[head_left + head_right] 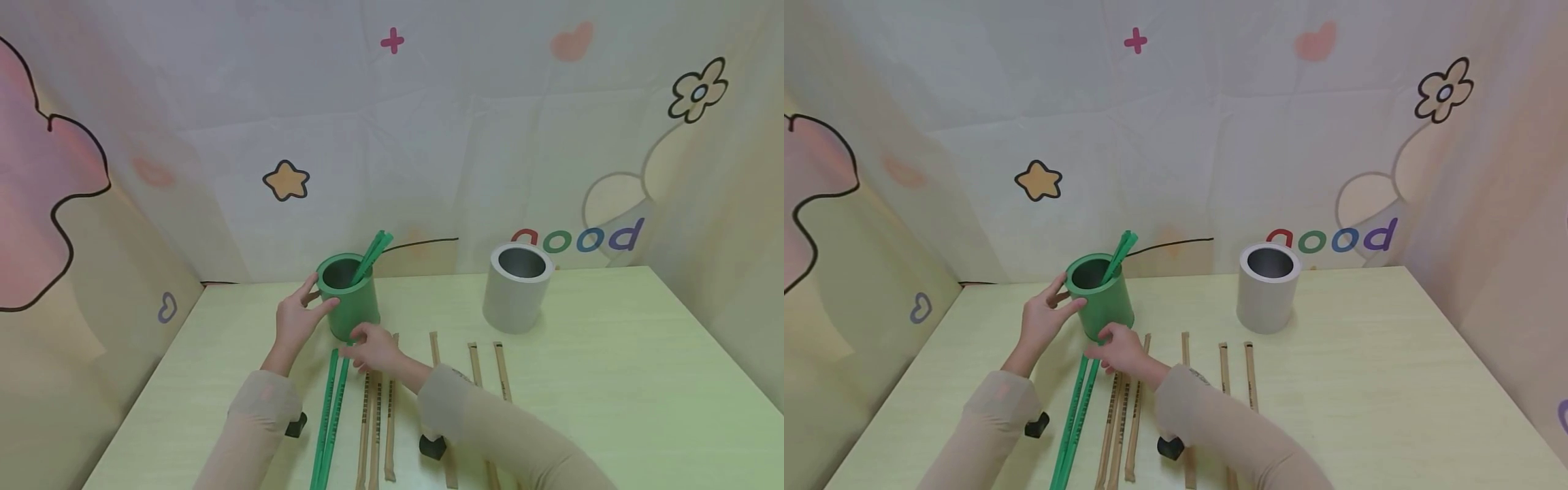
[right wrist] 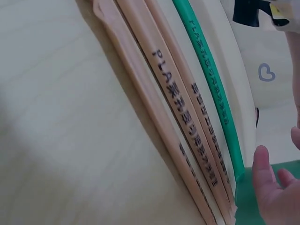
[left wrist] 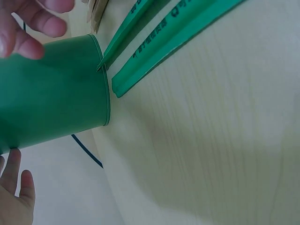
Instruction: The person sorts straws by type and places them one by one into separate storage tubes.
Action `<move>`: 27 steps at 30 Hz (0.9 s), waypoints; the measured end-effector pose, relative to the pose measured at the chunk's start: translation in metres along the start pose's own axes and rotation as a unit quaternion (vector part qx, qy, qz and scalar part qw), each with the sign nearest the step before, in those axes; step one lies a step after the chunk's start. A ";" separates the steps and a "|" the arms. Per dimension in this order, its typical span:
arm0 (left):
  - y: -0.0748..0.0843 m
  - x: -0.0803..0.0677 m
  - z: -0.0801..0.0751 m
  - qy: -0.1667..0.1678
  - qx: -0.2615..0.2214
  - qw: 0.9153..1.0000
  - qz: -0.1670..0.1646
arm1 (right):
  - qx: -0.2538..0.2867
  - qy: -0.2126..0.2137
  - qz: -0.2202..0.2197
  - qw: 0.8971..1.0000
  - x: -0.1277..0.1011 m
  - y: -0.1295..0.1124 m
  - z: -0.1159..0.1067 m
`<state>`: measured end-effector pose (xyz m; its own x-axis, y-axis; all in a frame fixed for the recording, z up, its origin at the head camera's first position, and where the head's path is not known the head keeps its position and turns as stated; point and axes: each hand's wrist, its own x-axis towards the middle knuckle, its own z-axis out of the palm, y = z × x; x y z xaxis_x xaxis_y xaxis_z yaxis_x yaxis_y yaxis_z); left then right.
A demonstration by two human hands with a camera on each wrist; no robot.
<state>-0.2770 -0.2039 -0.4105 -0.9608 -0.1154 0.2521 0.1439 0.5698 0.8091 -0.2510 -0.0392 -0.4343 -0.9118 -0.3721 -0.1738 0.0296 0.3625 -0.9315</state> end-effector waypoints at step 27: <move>0.001 -0.002 0.000 0.003 -0.001 1.000 0.004 | -0.033 0.031 0.053 0.998 -0.004 0.008 0.037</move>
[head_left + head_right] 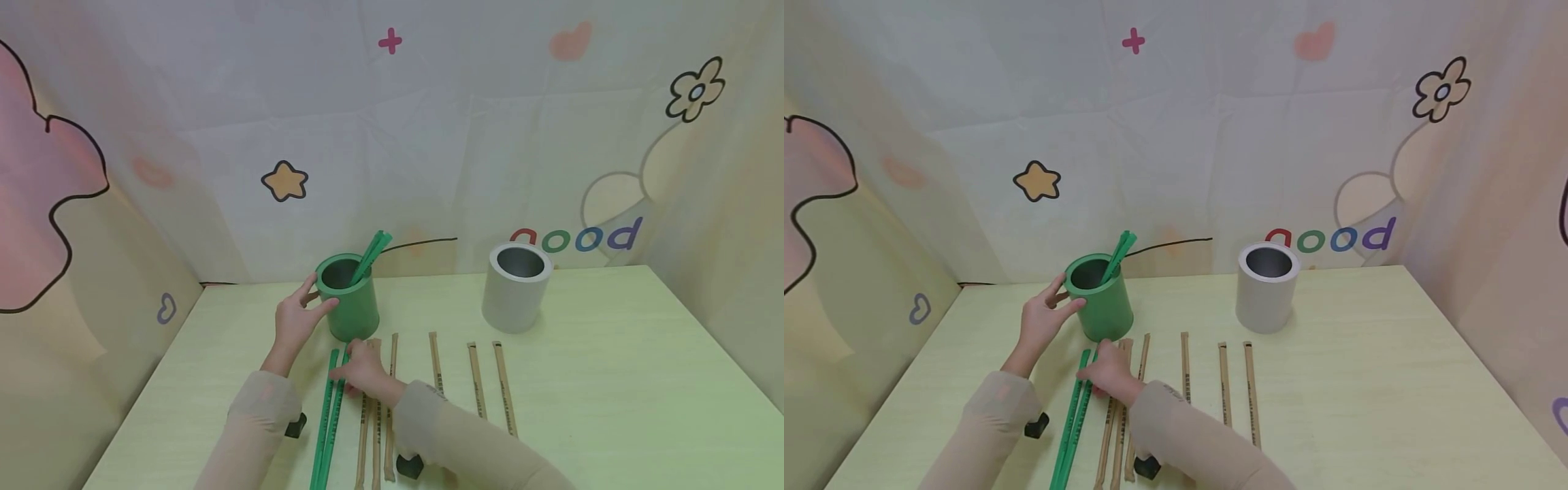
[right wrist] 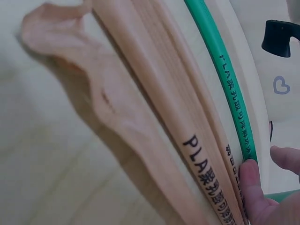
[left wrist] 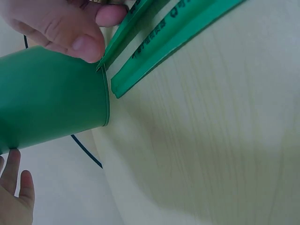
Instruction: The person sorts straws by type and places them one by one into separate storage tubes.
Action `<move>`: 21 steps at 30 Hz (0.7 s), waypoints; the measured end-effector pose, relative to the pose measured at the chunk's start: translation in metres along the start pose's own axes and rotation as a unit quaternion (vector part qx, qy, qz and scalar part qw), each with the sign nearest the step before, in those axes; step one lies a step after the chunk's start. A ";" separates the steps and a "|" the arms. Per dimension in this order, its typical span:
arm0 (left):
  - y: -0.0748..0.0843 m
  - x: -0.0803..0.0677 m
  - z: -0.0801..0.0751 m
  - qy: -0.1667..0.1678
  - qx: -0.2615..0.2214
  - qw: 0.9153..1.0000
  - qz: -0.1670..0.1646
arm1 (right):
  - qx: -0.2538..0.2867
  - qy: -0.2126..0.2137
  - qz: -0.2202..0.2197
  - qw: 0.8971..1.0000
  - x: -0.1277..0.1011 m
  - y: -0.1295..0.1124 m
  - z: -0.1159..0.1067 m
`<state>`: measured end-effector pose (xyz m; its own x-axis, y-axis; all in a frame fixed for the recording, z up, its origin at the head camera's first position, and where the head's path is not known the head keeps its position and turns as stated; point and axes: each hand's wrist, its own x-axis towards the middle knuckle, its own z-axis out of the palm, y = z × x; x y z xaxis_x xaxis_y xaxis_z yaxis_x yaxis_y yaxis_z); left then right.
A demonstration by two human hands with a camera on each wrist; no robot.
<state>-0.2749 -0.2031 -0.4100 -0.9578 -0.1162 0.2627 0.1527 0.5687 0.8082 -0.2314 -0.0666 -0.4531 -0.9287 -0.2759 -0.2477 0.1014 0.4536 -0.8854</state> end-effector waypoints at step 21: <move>-0.001 0.002 0.001 0.001 0.000 1.000 0.003 | -0.101 0.004 -0.027 0.994 -0.001 0.003 -0.003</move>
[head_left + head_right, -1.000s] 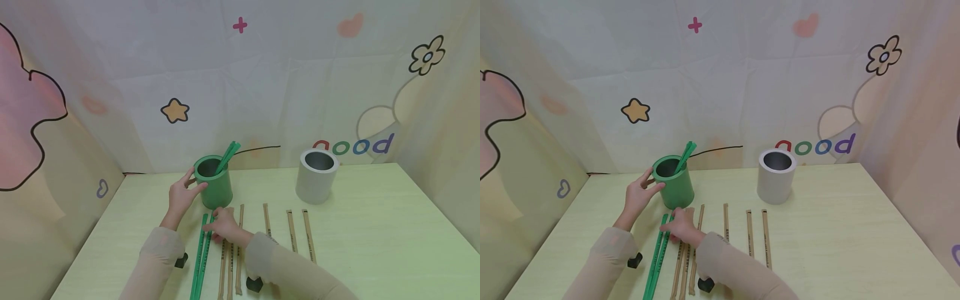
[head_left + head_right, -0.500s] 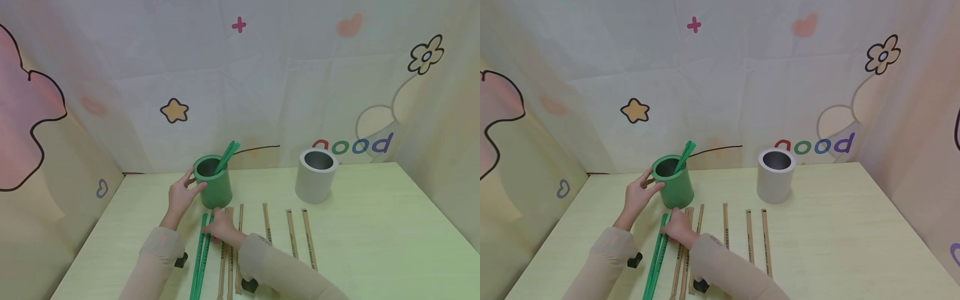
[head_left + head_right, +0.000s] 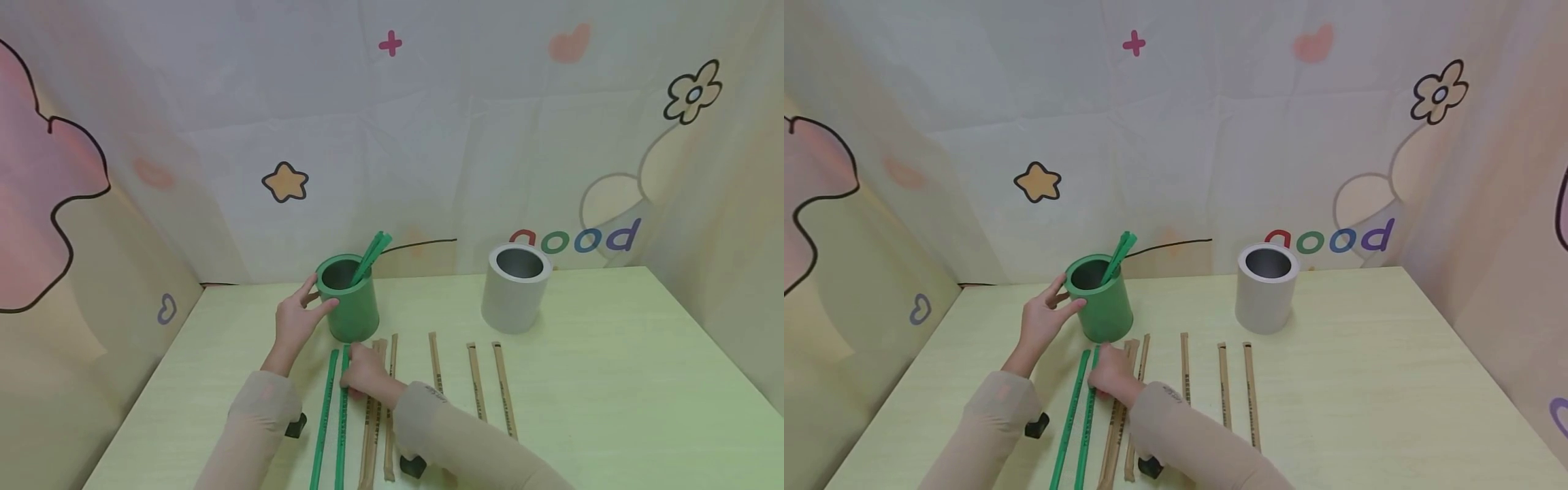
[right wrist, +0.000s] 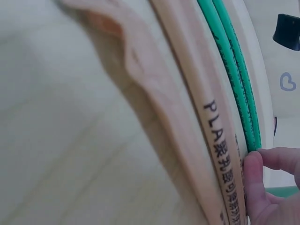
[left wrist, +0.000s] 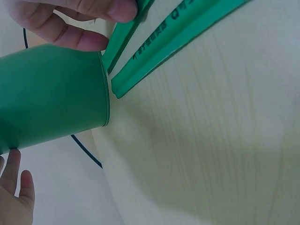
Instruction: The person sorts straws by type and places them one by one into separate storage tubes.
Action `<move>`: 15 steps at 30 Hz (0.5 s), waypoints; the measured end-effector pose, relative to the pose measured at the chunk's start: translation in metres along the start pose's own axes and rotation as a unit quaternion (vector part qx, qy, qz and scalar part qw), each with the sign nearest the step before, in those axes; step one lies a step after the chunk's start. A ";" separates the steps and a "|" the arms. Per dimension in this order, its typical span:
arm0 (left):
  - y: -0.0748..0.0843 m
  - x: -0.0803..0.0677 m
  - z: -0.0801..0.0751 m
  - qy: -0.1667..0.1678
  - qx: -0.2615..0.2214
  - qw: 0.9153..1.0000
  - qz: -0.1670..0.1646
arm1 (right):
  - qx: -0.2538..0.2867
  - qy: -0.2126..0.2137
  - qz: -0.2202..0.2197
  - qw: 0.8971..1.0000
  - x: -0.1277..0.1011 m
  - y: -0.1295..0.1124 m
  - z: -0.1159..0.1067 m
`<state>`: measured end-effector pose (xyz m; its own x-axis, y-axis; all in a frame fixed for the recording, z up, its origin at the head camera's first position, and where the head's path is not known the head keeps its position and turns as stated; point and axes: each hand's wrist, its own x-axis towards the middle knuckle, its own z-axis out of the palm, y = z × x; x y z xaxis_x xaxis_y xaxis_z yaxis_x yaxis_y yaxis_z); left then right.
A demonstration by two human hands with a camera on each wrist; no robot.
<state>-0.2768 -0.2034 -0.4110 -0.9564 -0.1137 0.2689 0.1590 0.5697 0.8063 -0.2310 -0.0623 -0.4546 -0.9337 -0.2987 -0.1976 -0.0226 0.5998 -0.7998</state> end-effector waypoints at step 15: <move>0.001 0.000 0.000 -0.002 0.000 1.000 -0.005 | -0.043 -0.010 0.009 0.999 -0.004 -0.001 -0.003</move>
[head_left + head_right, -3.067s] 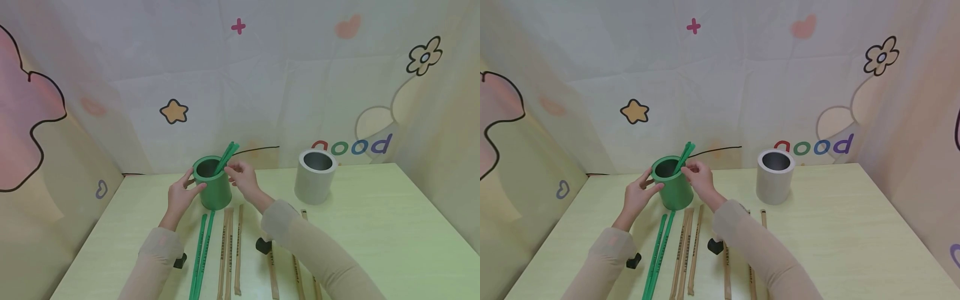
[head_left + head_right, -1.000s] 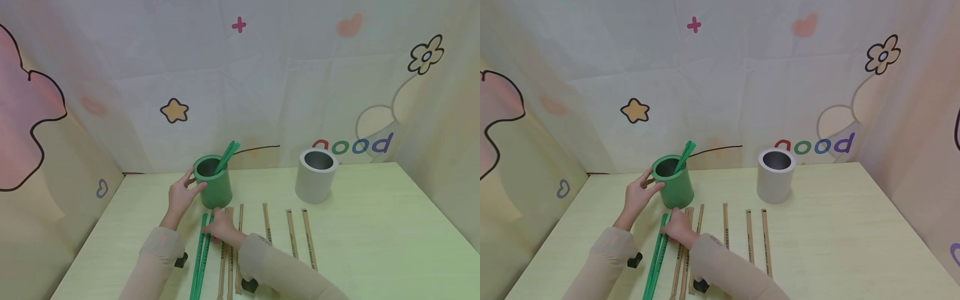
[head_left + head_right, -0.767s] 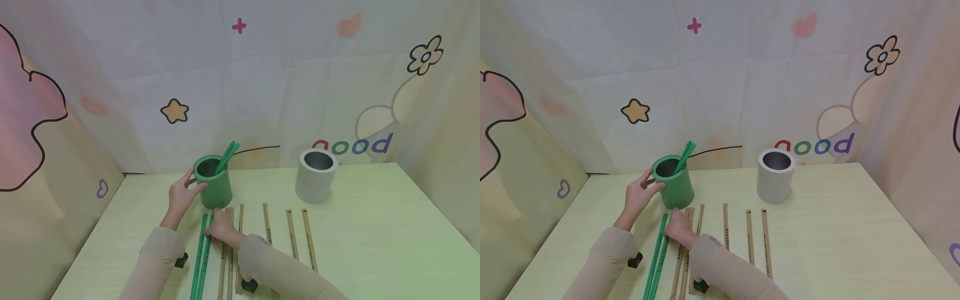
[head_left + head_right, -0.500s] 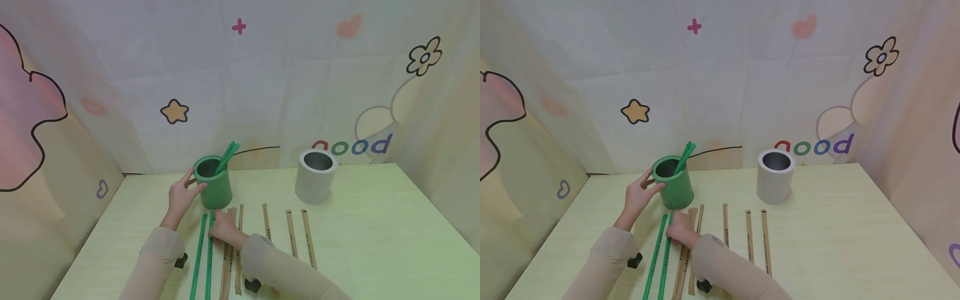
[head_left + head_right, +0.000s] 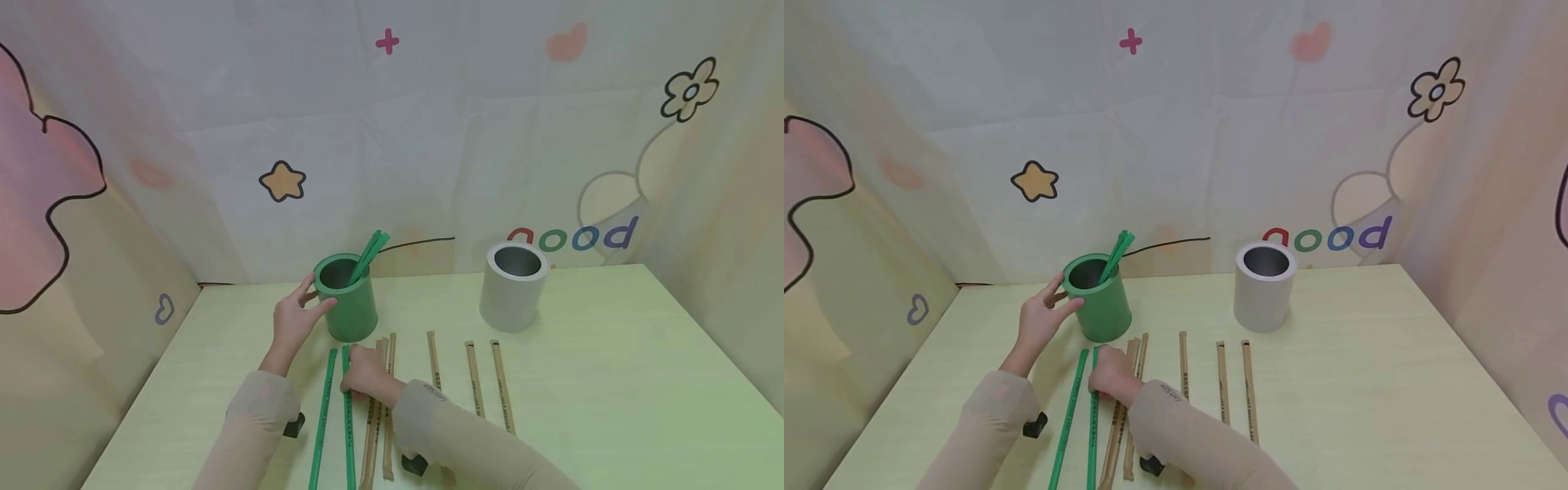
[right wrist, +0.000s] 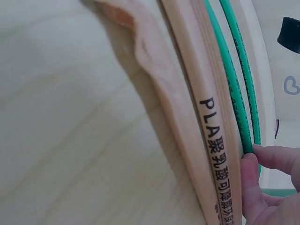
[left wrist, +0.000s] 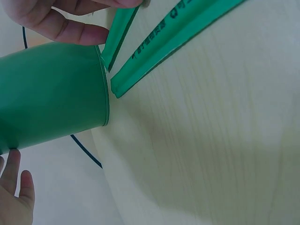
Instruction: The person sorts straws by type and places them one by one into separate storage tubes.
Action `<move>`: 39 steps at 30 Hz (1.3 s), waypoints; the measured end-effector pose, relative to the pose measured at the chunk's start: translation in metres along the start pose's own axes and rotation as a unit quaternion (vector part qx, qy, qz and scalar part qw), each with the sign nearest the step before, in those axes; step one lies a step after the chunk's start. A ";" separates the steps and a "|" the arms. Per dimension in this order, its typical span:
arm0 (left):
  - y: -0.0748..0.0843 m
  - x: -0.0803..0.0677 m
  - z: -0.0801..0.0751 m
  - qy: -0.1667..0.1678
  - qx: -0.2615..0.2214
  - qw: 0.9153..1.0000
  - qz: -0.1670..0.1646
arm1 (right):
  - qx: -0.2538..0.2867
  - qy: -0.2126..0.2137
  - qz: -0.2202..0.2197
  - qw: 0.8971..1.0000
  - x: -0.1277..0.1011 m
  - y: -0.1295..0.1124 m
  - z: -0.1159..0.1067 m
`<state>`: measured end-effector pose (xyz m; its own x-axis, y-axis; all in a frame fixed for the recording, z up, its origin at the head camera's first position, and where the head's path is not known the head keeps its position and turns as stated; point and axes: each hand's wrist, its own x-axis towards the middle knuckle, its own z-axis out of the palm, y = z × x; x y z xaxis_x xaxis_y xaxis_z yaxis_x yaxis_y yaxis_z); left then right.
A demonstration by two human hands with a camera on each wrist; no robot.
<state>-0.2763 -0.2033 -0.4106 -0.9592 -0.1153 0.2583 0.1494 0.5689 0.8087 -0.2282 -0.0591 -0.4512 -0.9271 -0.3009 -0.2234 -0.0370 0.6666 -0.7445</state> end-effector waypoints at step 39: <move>0.000 0.000 0.001 -0.006 -0.002 1.000 0.001 | -0.135 0.023 -0.100 0.986 -0.039 0.019 0.005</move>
<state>-0.2760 -0.2026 -0.4108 -0.9616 -0.1042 0.2538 0.1527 0.5656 0.8104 -0.1904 -0.0383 -0.4596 -0.9069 -0.4174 -0.0570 -0.3118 0.7561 -0.5754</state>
